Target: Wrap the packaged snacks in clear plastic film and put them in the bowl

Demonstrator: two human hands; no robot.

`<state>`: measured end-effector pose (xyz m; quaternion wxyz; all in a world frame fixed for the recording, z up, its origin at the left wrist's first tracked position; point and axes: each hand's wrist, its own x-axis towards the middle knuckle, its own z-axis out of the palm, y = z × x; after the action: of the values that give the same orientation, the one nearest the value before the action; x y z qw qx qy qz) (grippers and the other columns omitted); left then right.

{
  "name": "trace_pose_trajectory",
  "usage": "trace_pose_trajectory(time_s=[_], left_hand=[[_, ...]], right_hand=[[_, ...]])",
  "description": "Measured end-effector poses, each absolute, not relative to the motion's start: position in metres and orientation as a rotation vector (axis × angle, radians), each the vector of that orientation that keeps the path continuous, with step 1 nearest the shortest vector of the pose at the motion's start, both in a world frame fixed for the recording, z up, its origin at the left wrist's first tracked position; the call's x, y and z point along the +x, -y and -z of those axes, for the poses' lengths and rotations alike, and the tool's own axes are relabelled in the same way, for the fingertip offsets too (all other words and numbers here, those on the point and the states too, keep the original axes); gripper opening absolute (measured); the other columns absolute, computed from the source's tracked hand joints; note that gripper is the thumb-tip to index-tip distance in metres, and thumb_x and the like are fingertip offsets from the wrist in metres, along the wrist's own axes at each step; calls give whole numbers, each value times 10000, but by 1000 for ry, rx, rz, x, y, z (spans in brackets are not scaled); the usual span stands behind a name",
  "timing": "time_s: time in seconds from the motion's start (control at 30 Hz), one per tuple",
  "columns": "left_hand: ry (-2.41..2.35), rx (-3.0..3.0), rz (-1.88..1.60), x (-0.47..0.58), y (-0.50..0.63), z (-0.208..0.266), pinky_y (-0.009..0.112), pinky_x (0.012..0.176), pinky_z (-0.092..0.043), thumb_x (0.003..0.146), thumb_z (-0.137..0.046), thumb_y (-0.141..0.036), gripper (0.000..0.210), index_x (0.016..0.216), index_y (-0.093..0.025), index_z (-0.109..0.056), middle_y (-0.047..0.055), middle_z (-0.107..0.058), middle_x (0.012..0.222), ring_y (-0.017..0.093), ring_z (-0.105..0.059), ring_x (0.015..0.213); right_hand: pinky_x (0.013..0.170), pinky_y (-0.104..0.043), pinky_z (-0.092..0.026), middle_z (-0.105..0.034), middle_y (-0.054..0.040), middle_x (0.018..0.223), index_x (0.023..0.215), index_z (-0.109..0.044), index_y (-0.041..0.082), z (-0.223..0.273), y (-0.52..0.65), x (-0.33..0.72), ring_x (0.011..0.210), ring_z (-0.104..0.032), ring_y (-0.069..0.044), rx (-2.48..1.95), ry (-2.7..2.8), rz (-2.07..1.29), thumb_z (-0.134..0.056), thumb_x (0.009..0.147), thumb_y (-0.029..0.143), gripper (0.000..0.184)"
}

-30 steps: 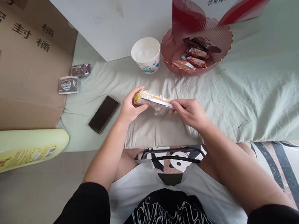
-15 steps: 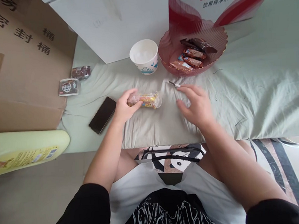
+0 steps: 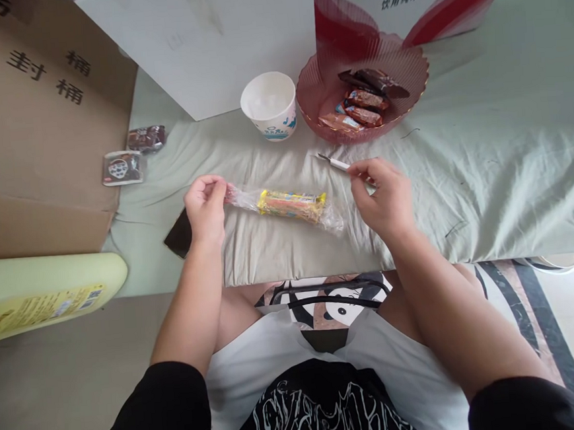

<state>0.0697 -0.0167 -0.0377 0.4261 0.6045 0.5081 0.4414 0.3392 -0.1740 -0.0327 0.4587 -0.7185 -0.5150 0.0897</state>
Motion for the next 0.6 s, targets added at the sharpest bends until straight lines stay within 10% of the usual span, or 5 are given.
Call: trace_pose_trajectory(time_s=[0.17,0.37,0.6], left_hand=[[-1080,2255,-565,63,33,21,341,870,-514,776,-743,-262,289,1062,-228,-736,24,-741,909,197,-678,891],[-980,2575,-720,55,73,5,427,987,-509,844,-666,-206,127,759,-228,-758,87,-713,1126,249,-663,1067],[-747,2232,-147,48,106,-17,257,627,-506,870,-685,-381,186,886,-221,-776,0,-755,759,135,-666,620]], right_hand=[[952,-471,-522,-740,-108,1157,1163,-681,236,38,172,329,1086,-684,-298,-1485,1690,-287,-647,873,376,324],[903,-488,-502,-767,-65,1060,850,-705,256,40,182,326,1001,-700,-280,-1494,1812,-235,-597,913,282,127],[915,-524,-490,-747,-65,1090,807,-668,274,22,198,327,1114,-680,-316,-1701,1546,143,-588,837,168,137]])
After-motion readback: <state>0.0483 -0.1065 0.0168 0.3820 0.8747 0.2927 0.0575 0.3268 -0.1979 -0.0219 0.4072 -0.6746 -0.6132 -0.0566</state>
